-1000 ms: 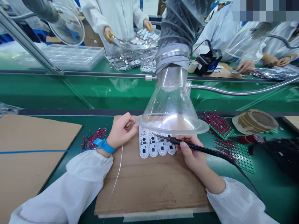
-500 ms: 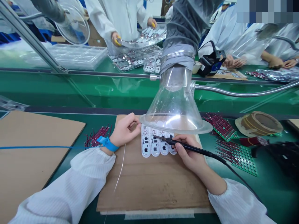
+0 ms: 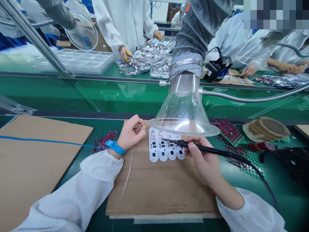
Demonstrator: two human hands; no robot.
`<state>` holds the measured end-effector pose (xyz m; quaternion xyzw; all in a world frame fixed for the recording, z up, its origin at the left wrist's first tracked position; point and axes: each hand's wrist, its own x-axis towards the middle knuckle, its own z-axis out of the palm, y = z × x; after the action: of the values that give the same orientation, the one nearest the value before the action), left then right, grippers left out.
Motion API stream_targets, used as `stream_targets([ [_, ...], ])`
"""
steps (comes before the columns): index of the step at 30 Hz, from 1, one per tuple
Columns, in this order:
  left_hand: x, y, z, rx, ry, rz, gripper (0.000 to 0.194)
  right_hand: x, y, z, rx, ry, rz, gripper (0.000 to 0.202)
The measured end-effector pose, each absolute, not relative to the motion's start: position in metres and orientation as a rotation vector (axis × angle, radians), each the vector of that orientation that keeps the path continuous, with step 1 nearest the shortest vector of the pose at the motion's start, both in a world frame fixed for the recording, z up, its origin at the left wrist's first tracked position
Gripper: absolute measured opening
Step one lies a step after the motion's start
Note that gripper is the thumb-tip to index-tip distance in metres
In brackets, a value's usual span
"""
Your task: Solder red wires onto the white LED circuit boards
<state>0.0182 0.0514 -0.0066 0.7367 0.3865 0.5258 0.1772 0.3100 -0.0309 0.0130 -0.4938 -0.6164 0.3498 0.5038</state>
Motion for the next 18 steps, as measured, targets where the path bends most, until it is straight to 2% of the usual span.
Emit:
stream_targets([
  [12, 0.018, 0.051, -0.007, 2.114, 1.133, 1.421, 0.016, 0.299, -0.030, -0.013, -1.244, -1.605, 0.901, 0.042],
  [18, 0.018, 0.051, -0.006, 2.194, 1.144, 1.391, 0.016, 0.299, -0.029, -0.009, -1.227, -1.672, 0.875, 0.039],
])
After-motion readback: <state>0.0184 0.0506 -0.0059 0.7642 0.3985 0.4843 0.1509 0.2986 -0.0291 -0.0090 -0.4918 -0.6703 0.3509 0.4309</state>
